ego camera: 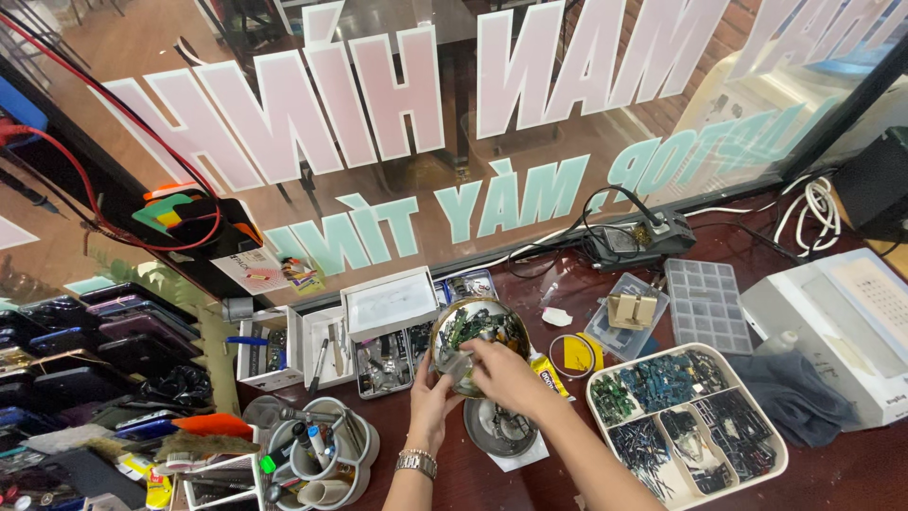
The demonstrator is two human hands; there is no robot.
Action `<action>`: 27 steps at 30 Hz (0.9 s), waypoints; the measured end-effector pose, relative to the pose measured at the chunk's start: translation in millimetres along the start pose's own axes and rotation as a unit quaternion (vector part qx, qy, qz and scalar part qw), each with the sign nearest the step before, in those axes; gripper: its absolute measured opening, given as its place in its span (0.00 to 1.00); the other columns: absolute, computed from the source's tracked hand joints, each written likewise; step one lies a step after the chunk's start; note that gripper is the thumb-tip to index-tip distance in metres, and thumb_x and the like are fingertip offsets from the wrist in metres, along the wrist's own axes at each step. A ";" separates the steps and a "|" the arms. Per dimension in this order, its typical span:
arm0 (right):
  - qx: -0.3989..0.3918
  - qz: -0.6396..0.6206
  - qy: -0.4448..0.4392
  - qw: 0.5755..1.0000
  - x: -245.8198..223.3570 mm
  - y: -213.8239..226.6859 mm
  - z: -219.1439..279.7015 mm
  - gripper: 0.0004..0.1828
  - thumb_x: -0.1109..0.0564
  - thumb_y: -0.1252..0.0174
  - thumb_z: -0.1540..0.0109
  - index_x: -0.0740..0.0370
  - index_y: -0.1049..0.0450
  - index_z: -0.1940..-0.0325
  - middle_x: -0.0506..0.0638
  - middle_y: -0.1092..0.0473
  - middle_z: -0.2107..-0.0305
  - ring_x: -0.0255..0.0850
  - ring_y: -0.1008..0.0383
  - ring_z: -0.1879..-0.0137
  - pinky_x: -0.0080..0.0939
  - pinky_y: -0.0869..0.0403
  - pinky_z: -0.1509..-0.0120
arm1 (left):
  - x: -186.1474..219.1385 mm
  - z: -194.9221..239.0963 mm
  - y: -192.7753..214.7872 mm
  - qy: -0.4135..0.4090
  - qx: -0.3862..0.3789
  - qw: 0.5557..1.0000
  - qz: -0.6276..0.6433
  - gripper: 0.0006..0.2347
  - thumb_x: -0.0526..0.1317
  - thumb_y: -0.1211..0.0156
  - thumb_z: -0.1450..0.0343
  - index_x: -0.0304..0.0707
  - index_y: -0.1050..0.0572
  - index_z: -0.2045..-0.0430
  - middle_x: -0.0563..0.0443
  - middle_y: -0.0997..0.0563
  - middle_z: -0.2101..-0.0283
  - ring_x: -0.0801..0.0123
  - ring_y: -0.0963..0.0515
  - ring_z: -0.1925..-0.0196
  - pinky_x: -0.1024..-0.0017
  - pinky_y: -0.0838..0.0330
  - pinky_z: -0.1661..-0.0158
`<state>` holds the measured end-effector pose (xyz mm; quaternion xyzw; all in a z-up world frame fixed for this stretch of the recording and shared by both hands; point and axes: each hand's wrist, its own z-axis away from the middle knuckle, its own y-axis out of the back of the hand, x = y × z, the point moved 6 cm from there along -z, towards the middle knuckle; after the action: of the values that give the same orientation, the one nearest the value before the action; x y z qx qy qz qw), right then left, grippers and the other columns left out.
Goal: The person organizes small electronic components and tools on a cluttered workbench. They move items between containers, sort through trays of parts, and handle various small objects and tools.
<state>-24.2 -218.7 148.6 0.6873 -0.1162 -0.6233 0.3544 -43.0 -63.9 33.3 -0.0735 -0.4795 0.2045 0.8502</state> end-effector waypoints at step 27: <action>0.192 -0.286 -0.087 0.935 41.5 5.1 29.7 0.14 0.59 0.34 0.41 0.63 0.19 0.52 0.42 0.23 0.69 0.26 0.28 0.65 0.28 0.30 0.60 | -0.2 57.4 40.8 0.003 -0.020 0.999 -0.047 0.33 0.30 0.47 0.32 0.49 0.47 0.28 0.43 0.24 0.39 0.62 0.19 0.45 0.59 0.17 0.50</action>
<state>-42.5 -257.5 120.5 0.6895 -0.0626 -0.7215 0.0102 -102.9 -31.1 50.5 -0.0685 -0.4843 0.1546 0.8584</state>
